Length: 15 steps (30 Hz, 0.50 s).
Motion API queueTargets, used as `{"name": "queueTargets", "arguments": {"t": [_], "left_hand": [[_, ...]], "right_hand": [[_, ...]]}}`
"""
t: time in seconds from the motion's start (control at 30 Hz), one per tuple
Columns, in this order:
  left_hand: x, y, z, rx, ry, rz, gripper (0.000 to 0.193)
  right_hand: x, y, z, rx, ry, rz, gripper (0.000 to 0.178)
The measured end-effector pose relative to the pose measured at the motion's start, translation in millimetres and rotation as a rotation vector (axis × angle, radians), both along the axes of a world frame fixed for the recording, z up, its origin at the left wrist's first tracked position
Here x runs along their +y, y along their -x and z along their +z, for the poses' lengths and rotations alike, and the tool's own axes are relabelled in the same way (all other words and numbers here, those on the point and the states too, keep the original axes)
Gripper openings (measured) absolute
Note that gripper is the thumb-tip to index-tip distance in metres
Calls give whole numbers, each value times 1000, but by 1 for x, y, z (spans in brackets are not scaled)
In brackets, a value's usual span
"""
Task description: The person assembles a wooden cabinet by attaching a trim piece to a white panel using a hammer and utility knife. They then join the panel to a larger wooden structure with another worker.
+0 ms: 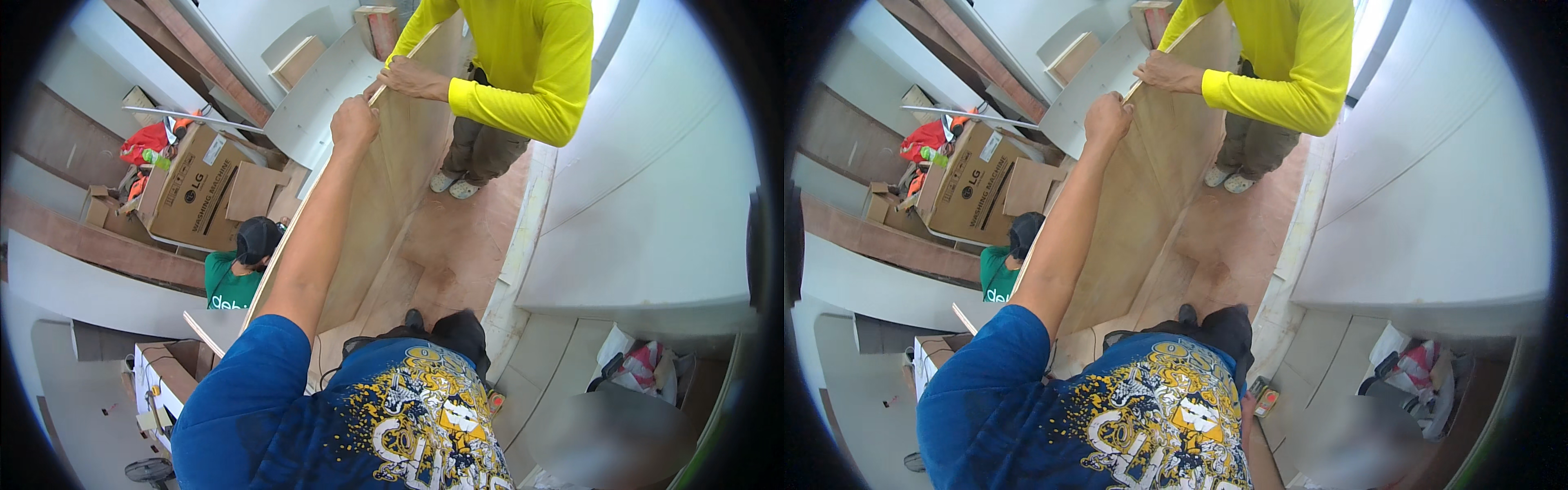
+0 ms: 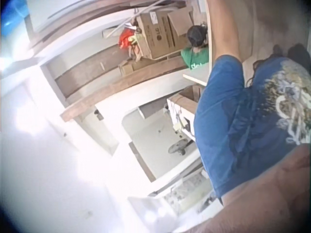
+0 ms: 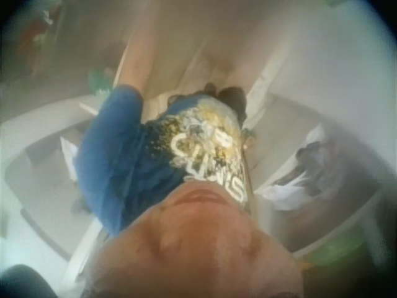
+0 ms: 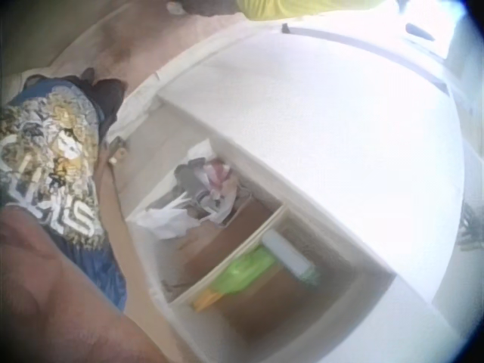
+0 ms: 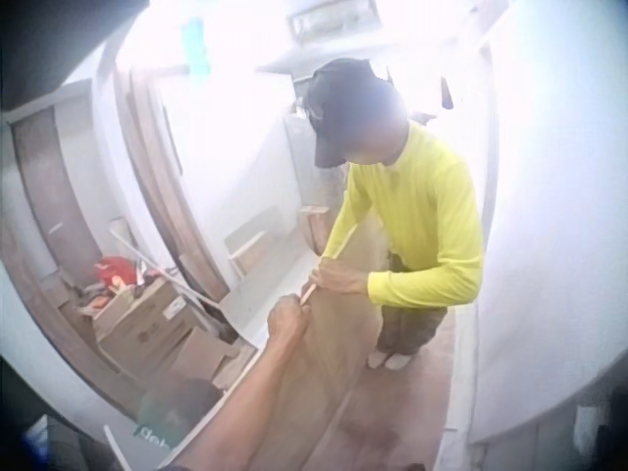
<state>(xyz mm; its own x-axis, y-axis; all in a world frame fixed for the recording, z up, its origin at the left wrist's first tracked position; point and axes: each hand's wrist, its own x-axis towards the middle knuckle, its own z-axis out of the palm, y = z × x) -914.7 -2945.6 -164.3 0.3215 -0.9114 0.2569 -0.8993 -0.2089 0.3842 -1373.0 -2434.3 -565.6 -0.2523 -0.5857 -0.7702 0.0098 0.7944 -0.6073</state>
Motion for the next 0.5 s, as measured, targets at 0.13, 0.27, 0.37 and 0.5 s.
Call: {"name": "queueTargets", "arguments": {"t": [0.13, 0.27, 0.37, 0.5], "left_hand": [[-14, -1, -4, 88, -25, 69, 31], [-26, -10, -1, 161, -154, 39, 28], [-36, -20, -4, 189, -236, -16, 31], [-33, -19, -20, 117, -128, -20, 32]], "right_hand": [[-37, 21, -11, 0, -37, 48, 22], [-93, 45, -27, 9, -57, 148, 22], [-155, 69, -36, 16, -55, 247, 23], [-264, 100, -34, 21, -30, 364, 23]]}}
